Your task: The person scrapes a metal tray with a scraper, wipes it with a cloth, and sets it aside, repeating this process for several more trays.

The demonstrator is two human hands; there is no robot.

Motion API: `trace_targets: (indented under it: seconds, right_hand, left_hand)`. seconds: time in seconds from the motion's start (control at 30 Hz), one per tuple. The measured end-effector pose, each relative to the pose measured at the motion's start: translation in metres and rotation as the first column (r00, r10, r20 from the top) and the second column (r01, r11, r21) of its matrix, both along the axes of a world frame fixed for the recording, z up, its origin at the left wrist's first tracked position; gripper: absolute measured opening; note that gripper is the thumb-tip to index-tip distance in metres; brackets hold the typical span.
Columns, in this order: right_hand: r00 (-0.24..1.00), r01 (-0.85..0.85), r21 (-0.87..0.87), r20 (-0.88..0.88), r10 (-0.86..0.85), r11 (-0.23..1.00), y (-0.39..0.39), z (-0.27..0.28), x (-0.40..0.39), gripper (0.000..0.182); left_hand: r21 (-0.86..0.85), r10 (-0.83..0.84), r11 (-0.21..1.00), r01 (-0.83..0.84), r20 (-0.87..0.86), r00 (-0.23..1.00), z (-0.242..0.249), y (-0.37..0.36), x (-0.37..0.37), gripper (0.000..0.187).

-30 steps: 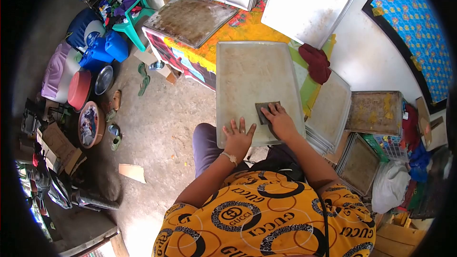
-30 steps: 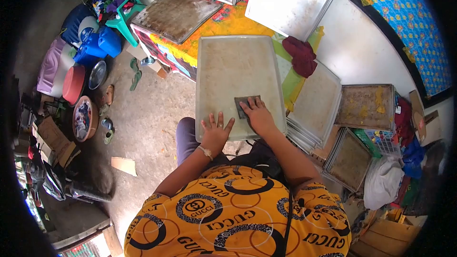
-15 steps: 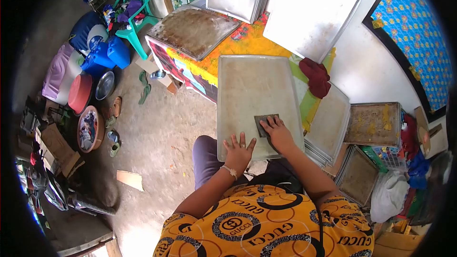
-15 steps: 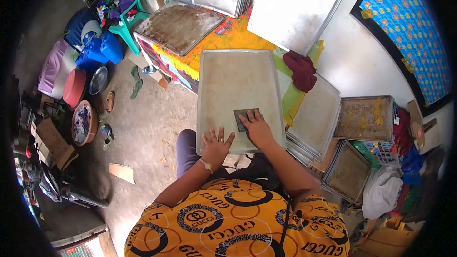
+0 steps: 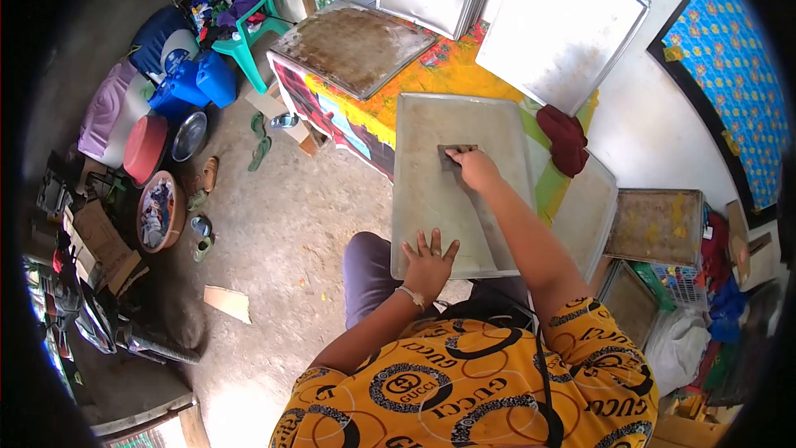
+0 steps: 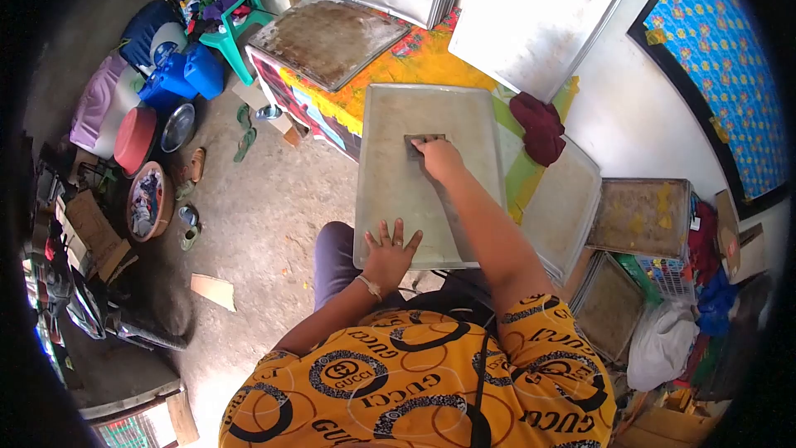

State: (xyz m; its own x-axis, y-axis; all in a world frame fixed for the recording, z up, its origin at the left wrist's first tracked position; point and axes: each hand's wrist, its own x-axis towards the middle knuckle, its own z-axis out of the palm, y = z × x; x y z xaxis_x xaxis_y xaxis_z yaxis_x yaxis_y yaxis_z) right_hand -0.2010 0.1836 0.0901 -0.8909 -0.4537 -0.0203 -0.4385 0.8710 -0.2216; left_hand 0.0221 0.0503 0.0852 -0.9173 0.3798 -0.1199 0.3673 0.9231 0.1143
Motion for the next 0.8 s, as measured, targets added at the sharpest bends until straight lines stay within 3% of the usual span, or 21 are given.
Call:
trace_targets:
  seconds: [0.2, 0.3, 0.7, 0.8]
  right_hand:
    - [0.996, 0.079, -0.01, 0.051, -0.078, 0.997, -0.012, 0.006, -0.043, 0.043]
    - [0.998, 0.065, -0.061, -0.006, -0.065, 0.996, -0.01, 0.0, -0.062, 0.034]
    - [0.999, 0.024, -0.029, 0.039, -0.023, 0.999, -0.01, -0.008, -0.119, 0.045]
    - [0.998, -0.04, 0.011, -0.043, 0.04, 0.999, -0.009, -0.018, -0.132, 0.046]
  left_hand:
    - [-0.013, -0.019, 1.0, 0.019, 0.004, 1.0, 0.005, -0.001, -0.001, 0.053]
    - [-0.016, -0.028, 0.999, 0.028, 0.023, 0.999, 0.008, -0.002, -0.001, 0.053]
    - [0.036, -0.017, 0.999, 0.015, 0.04, 0.999, 0.001, -0.002, -0.003, 0.052]
    - [0.039, -0.012, 0.999, 0.01, 0.048, 0.999, 0.001, -0.002, -0.002, 0.052]
